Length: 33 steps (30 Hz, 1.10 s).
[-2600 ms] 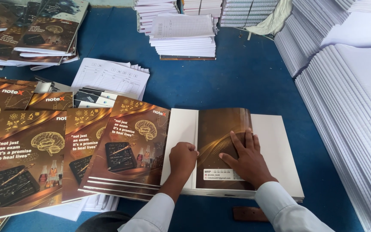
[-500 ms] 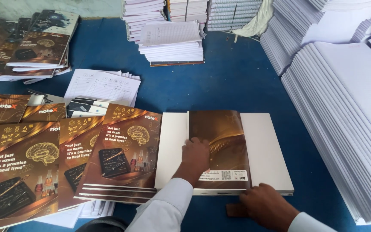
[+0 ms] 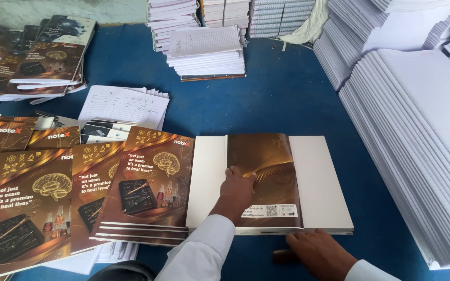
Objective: The person inserts a printed cover sheet into a stack of blank white pages, folds the cover over the pages, and presses the spine to form a notebook. This process is repeated multiple times with identical materials.
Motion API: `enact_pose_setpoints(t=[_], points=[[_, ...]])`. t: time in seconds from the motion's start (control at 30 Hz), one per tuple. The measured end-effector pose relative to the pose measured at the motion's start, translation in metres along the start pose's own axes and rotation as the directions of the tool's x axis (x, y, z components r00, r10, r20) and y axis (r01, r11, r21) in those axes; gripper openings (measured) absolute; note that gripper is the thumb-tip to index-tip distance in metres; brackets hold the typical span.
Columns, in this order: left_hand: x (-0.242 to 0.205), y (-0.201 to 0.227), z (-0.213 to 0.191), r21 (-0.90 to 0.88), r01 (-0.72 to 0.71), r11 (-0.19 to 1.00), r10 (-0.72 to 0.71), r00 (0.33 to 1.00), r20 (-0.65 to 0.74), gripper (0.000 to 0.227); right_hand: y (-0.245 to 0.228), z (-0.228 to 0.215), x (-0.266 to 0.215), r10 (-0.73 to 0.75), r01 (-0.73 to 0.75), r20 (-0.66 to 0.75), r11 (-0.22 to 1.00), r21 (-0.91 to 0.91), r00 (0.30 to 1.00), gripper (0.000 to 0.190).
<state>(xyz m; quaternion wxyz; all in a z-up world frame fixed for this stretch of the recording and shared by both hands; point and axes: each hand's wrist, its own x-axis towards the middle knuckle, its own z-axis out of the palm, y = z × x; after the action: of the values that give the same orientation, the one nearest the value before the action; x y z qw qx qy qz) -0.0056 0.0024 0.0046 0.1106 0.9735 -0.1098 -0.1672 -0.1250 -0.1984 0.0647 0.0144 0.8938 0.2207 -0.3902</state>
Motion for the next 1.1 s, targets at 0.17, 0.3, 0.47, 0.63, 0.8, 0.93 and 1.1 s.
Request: enact_pose_setpoints(t=[0.17,0.3,0.47,0.63,0.8,0.93,1.1], points=[[-0.001,0.001,-0.005,0.017,0.001,1.000,-0.001,1.000,0.020,0.058,0.006,-0.011,-0.012,0.025,-0.029,0.017,0.949,0.315,1.000,0.026],[-0.001,0.003,-0.010,0.022,0.002,1.000,-0.003,0.999,0.040,0.053,0.016,-0.016,-0.012,-0.008,0.151,-0.323,0.894,0.421,0.946,0.043],[0.001,0.006,-0.016,0.033,0.020,0.999,-0.023,0.996,0.081,0.055,0.010,-0.021,-0.004,0.263,-0.162,-0.227,0.908,0.385,0.938,0.046],[0.004,0.008,-0.017,0.069,-0.003,0.998,-0.001,0.998,0.056,0.047,0.009,-0.015,0.006,0.304,-0.165,-0.269,0.884,0.439,0.914,0.046],[0.004,0.009,-0.025,0.133,-0.032,0.991,0.013,0.990,0.139,0.055,0.025,-0.018,0.021,0.372,-0.177,-0.362,0.865,0.470,0.855,0.046],[-0.001,0.009,-0.029,0.156,-0.068,0.985,0.046,0.989,0.139,0.057,0.039,-0.029,0.038,0.408,-0.166,-0.455,0.860,0.482,0.792,0.044],[-0.001,0.008,-0.028,0.223,-0.109,0.969,0.076,0.985,0.152,0.066,0.062,-0.041,0.065,0.450,-0.148,-0.551,0.850,0.505,0.703,0.042]])
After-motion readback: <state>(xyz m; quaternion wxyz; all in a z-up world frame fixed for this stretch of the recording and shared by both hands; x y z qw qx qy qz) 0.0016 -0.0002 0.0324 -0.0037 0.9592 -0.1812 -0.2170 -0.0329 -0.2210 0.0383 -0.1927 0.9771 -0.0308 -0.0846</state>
